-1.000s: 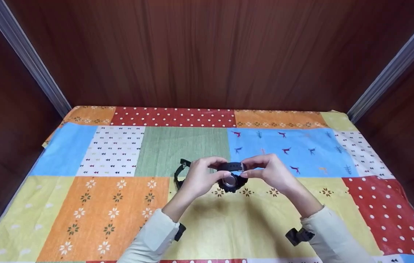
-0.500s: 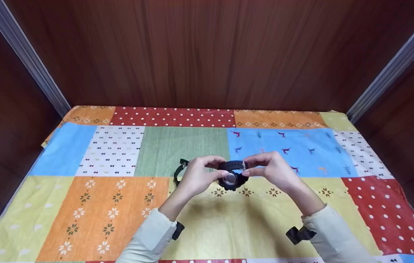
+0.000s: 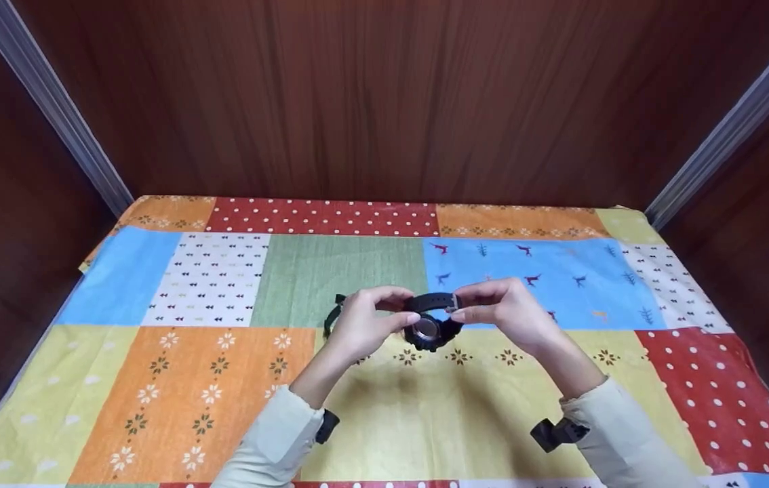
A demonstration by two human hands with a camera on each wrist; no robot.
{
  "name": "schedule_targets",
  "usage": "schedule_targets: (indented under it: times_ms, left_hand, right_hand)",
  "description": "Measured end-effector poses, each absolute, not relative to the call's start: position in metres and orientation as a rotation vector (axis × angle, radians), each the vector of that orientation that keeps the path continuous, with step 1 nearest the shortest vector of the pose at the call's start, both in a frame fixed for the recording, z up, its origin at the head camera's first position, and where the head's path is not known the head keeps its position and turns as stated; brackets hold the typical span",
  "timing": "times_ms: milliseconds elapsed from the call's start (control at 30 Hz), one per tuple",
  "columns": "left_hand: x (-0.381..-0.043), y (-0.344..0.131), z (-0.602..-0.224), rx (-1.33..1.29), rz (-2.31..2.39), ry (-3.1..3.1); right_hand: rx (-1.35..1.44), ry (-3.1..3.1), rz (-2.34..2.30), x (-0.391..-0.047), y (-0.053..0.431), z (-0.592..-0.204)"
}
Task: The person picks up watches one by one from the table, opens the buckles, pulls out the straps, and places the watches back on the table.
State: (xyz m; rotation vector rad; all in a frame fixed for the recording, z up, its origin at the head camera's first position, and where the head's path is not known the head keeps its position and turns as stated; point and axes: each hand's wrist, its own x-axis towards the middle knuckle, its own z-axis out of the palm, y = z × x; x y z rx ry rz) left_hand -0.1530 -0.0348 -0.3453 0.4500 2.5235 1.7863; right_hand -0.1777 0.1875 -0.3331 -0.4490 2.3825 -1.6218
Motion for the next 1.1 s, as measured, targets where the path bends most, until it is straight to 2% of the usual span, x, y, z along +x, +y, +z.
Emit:
schedule_targets:
  times_ms: [1100]
  left_hand:
    - [-0.1522,-0.0384,-0.3433,0.424,1.743,2.606]
  right_hand:
    - [-0.444,2.259,-1.702,-0.1791,0.1884,-0.3385]
